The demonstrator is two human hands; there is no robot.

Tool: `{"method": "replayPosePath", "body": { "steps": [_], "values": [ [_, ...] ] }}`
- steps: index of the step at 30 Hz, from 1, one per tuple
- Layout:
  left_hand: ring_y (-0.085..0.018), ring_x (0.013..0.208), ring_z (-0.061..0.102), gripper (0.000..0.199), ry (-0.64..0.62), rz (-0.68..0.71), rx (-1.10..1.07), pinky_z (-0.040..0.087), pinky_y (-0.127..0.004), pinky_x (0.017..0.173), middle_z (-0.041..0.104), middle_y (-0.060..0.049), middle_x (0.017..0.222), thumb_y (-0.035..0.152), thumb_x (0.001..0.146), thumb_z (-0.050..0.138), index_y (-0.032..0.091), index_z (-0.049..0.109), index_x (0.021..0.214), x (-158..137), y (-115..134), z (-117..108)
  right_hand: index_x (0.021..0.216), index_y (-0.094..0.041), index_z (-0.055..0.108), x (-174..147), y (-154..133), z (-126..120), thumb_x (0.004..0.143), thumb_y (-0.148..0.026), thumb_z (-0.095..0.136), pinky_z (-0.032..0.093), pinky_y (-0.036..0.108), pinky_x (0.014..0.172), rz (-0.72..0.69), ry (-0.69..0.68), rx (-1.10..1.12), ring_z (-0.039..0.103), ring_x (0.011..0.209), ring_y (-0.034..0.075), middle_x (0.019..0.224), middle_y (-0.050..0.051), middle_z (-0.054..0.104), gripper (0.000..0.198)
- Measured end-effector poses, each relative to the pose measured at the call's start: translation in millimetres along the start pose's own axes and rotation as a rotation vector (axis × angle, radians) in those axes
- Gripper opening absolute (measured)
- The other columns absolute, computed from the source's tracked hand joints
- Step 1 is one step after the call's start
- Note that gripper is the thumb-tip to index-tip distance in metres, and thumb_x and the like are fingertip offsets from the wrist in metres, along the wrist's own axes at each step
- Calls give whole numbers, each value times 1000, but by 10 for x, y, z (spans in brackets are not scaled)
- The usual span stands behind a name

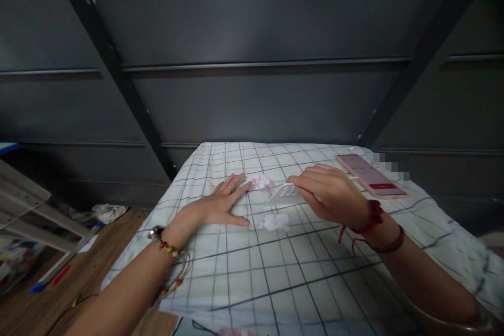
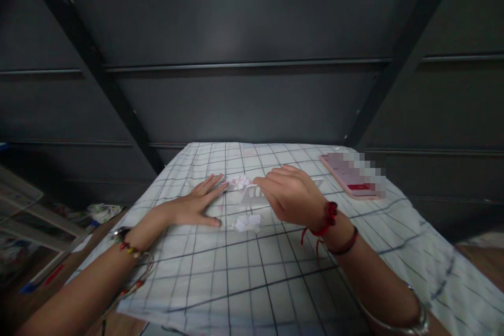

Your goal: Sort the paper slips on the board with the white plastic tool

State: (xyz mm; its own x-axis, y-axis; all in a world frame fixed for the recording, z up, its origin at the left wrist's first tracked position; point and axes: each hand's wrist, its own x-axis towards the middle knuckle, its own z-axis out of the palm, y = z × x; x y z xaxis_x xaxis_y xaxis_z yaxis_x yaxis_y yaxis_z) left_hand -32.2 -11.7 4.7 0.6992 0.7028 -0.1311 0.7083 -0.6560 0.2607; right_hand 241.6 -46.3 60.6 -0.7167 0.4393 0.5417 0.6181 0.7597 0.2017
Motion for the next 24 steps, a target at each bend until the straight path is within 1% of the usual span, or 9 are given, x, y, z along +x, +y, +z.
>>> {"method": "replayPosePath", "body": {
  "steps": [3, 6, 8, 10, 12, 14, 18, 21, 24],
  "values": [
    [-39, 127, -12, 104, 4, -29, -7, 6, -54, 102, -17, -9, 144, 77, 66, 47, 25, -2, 141, -17, 16, 14, 93, -18, 58, 28, -17, -59, 86, -23, 34, 36, 28, 66, 43, -131, 40, 55, 71, 15, 76, 2, 63, 26],
    [-39, 127, -12, 105, 11, -52, 6, 6, -54, 102, -17, -10, 144, 77, 65, 47, 24, -2, 141, -24, 19, 32, 90, -20, 58, 56, -49, -154, 87, -22, 33, 36, 25, 62, 80, -301, 92, 56, 68, 13, 75, 1, 63, 25],
    [-39, 127, -12, 106, 7, -68, 25, 7, -54, 102, -17, -12, 144, 78, 65, 47, 24, -3, 141, -28, 18, 41, 85, -19, 58, 62, -77, -210, 86, -20, 36, 36, 25, 59, 96, -355, 81, 56, 64, 13, 71, 1, 63, 22],
    [-38, 128, -11, 104, -2, -56, 46, 7, -53, 102, -15, -14, 144, 77, 68, 45, 22, -4, 141, -49, 24, 51, 83, -18, 58, 56, -115, -238, 84, -15, 38, 37, 25, 62, 85, -333, 42, 56, 64, 13, 70, 2, 63, 20],
    [-36, 129, -9, 96, 7, -24, 69, 7, -52, 103, -13, -14, 144, 74, 75, 39, 21, -5, 141, -104, 45, 67, 85, -17, 58, 46, -169, -233, 82, -10, 38, 37, 27, 69, 60, -269, 14, 56, 67, 14, 72, 3, 63, 21],
    [-33, 130, -7, 87, 35, -3, 94, 7, -50, 103, -12, -13, 145, 70, 80, 34, 22, -7, 141, -202, 82, 94, 86, -17, 58, 37, -240, -206, 80, -5, 39, 37, 29, 74, 43, -234, 23, 56, 71, 14, 75, 2, 63, 23],
    [-34, 130, -3, 79, 104, -11, 139, 10, -50, 103, -9, -9, 146, 65, 84, 32, 26, -8, 140, -481, 184, 177, 83, -17, 58, -11, -377, -194, 79, -4, 40, 39, 27, 72, 6, -270, 98, 56, 73, 13, 78, 1, 63, 22],
    [-34, 131, 0, 73, 141, -12, 176, 12, -49, 103, -4, -9, 147, 62, 87, 30, 25, -3, 141, -688, 245, 240, 82, -18, 58, -110, -419, -282, 80, -6, 41, 40, 25, 70, -2, -296, 134, 57, 74, 12, 78, 1, 63, 21],
    [-34, 131, 3, 71, 149, -19, 195, 12, -49, 104, 0, -10, 147, 61, 88, 30, 23, 3, 141, -830, 286, 284, 84, -18, 58, -217, -420, -394, 81, -6, 40, 41, 25, 69, 24, -275, 141, 57, 75, 13, 80, 2, 64, 22]
  ]
}}
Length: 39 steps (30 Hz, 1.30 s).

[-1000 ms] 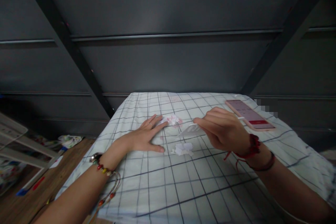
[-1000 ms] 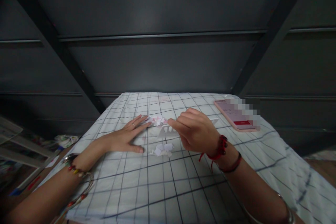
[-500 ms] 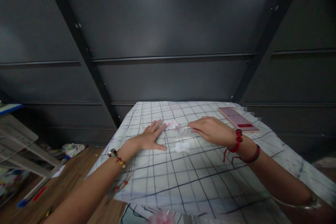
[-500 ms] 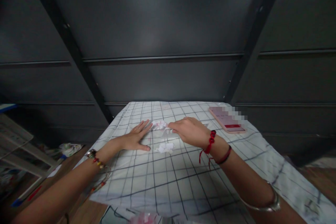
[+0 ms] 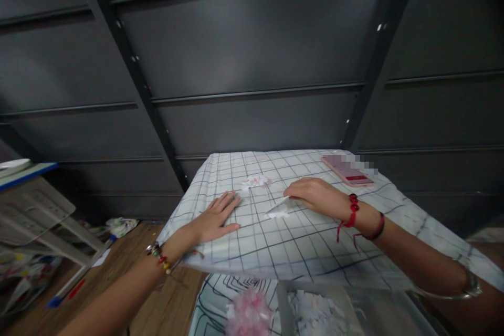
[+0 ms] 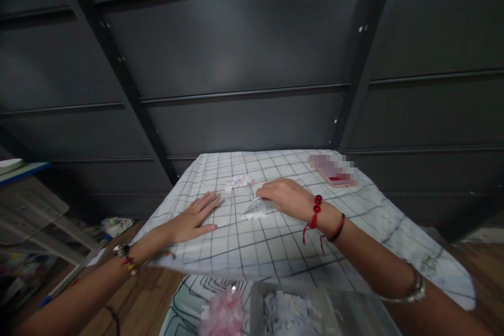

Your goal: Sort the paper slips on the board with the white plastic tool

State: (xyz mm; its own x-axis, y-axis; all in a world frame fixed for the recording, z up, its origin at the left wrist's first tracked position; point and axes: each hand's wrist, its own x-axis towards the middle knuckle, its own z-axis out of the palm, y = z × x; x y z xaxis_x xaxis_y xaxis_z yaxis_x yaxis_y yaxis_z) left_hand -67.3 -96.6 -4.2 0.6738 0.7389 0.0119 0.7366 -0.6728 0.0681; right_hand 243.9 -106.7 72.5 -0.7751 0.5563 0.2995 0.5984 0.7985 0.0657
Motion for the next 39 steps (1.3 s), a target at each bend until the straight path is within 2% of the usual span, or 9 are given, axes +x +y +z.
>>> {"method": "replayPosePath", "body": {
  "steps": [5, 10, 15, 20, 24, 28, 31, 39],
  "values": [
    [-34, 131, 3, 68, -41, -32, 17, 14, -51, 102, 2, -9, 147, 61, 88, 27, 24, 6, 141, -103, 88, -17, 92, -17, 57, -22, -51, -17, 81, -6, 40, 43, 28, 73, 44, 31, -20, 58, 80, 15, 85, 4, 64, 24],
    [-33, 131, 5, 70, -74, -21, 14, 11, -51, 103, 3, -8, 147, 63, 87, 29, 26, 6, 141, -164, 215, -68, 85, -18, 58, -5, -156, -20, 80, -4, 40, 43, 26, 70, 5, -3, -14, 58, 76, 14, 82, 2, 65, 23],
    [-34, 130, 7, 67, -90, -31, 27, 11, -53, 102, 6, -9, 146, 61, 87, 30, 25, 11, 141, -190, 254, -91, 78, -17, 56, -208, -223, -193, 81, -8, 41, 42, 25, 62, 2, -71, 4, 58, 70, 14, 74, 2, 63, 18],
    [-37, 130, 4, 70, -94, 41, 7, 10, -55, 102, 2, -9, 146, 63, 85, 34, 26, 13, 140, -89, 275, -179, 88, -17, 57, -313, -183, -293, 82, -9, 39, 42, 27, 65, 62, -8, -55, 59, 75, 16, 82, 4, 64, 20],
    [-32, 131, 2, 71, -87, 150, -41, 9, -50, 104, 2, -6, 147, 64, 85, 34, 27, 11, 141, 63, 445, -226, 88, -16, 57, -276, -136, -217, 84, -12, 38, 41, 28, 66, 148, -16, -98, 58, 76, 17, 81, 5, 64, 19],
    [-30, 131, 6, 70, -114, 257, -73, 9, -50, 104, 7, -8, 146, 61, 86, 34, 26, 8, 141, 125, 619, -143, 90, -16, 57, -284, -199, -142, 84, -10, 38, 40, 27, 66, 175, -30, -97, 58, 77, 16, 81, 5, 64, 20],
    [-29, 131, 8, 66, -114, 261, -67, 7, -50, 104, 8, -7, 146, 58, 89, 31, 26, 7, 141, 105, 647, -70, 90, -15, 56, -331, -312, -149, 84, -11, 38, 39, 26, 64, 169, -34, -103, 58, 76, 16, 82, 5, 64, 19],
    [-29, 132, 5, 75, -142, 230, -33, 6, -48, 104, 6, -9, 146, 64, 85, 33, 23, 5, 142, 99, 642, -57, 83, -16, 55, -387, -490, -273, 80, -8, 39, 33, 25, 56, 129, -52, -102, 55, 65, 13, 75, 3, 63, 18]
  ]
}}
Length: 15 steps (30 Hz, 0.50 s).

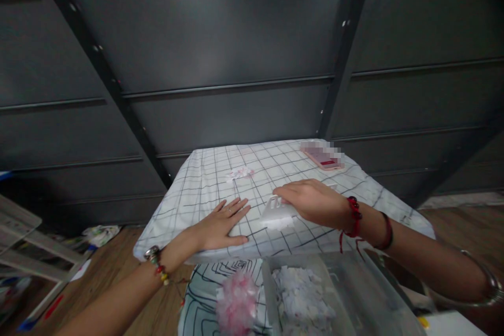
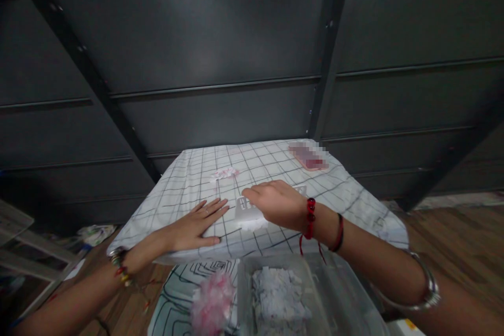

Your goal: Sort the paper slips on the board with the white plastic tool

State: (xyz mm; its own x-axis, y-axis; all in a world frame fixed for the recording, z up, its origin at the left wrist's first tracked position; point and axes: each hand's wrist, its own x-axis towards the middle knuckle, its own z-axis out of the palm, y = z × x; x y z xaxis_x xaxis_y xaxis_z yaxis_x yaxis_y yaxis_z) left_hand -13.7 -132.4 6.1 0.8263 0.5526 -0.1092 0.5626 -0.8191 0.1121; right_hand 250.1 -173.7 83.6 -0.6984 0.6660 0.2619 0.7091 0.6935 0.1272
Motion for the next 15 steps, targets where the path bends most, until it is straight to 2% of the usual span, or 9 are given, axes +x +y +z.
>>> {"method": "replayPosePath", "body": {
  "steps": [4, 7, 11, 15],
  "values": [
    [-30, 131, 5, 80, -20, -11, -7, 6, -50, 104, 6, -11, 146, 67, 82, 35, 22, 5, 141, 9, 38, -33, 89, -16, 54, 86, 24, -5, 82, -9, 36, 33, 25, 58, -19, 17, 0, 55, 69, 13, 79, 4, 64, 21],
    [-30, 131, 6, 84, -33, -24, -5, 6, -50, 104, 6, -13, 145, 69, 80, 36, 20, 6, 141, 19, 42, -31, 86, -16, 54, 123, 26, 29, 83, -11, 37, 32, 25, 57, -63, -6, -9, 53, 65, 13, 75, 3, 62, 18],
    [-31, 131, 6, 86, -12, -14, -9, 5, -50, 103, 7, -12, 146, 69, 79, 38, 21, 5, 141, 36, 8, 21, 80, -16, 53, 45, 35, 48, 84, -11, 36, 33, 25, 58, -165, -16, 6, 51, 64, 12, 72, 2, 60, 19],
    [-31, 131, 6, 86, 7, -1, -13, 4, -49, 103, 6, -10, 146, 69, 78, 40, 23, 3, 141, 44, -25, 67, 75, -17, 52, -62, 91, 25, 84, -11, 36, 33, 25, 58, -193, -10, 40, 50, 62, 11, 67, 1, 58, 20]
  ]
}}
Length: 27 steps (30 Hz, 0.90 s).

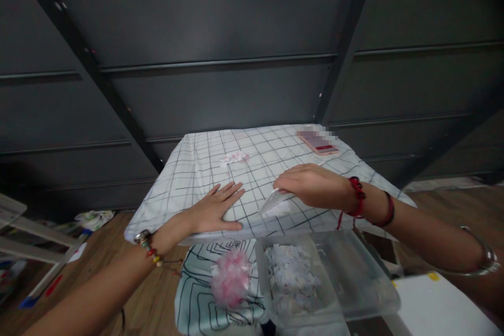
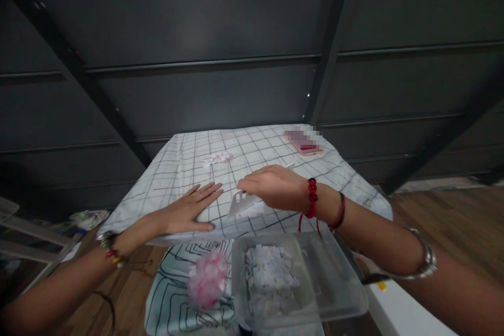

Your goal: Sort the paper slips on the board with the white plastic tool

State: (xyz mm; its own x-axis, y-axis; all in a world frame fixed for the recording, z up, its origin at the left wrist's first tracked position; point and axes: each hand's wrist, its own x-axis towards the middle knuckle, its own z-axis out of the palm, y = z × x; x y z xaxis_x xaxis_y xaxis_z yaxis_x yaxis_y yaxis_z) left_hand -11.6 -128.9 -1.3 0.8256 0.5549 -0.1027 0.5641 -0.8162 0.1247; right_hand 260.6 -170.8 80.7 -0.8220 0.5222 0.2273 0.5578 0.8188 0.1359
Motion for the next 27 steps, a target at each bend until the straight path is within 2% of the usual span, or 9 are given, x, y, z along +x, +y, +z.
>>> {"method": "replayPosePath", "body": {
  "steps": [6, 11, 17, 22, 27],
  "values": [
    [-30, 131, 6, 86, -20, -5, 21, 4, -48, 104, 6, -12, 146, 69, 78, 39, 21, 5, 141, -1, 7, -16, 79, -16, 52, -38, 37, 12, 83, -13, 39, 33, 26, 58, 116, 28, -58, 53, 65, 13, 72, 2, 61, 14],
    [-30, 131, 8, 85, -1, 2, 10, 4, -48, 103, 9, -10, 146, 70, 78, 39, 23, 7, 141, -2, 20, -23, 75, -17, 51, -91, -88, 7, 78, -7, 42, 31, 25, 54, 191, 18, -48, 52, 60, 12, 68, 1, 60, 14],
    [-30, 131, 8, 85, -8, -8, 30, 5, -47, 104, 8, -10, 146, 70, 78, 38, 23, 6, 141, -5, 37, -39, 71, -18, 51, -185, -282, -78, 76, -4, 39, 30, 25, 52, 199, -28, -35, 52, 56, 11, 63, 0, 60, 18],
    [-30, 131, 6, 86, -27, -27, 51, 4, -48, 104, 8, -11, 146, 71, 78, 37, 21, 7, 141, 2, 41, -31, 73, -17, 51, -311, -403, -104, 82, -8, 35, 27, 26, 47, 134, 69, -140, 47, 48, 12, 55, -1, 54, 20],
    [-31, 131, 8, 86, -16, -27, 37, 4, -48, 104, 8, -10, 146, 71, 78, 37, 22, 5, 141, -1, 47, -33, 77, -17, 52, -438, -522, -91, 79, -4, 34, 30, 27, 49, 49, 121, -204, 48, 50, 12, 58, 1, 55, 21]
  ]
}}
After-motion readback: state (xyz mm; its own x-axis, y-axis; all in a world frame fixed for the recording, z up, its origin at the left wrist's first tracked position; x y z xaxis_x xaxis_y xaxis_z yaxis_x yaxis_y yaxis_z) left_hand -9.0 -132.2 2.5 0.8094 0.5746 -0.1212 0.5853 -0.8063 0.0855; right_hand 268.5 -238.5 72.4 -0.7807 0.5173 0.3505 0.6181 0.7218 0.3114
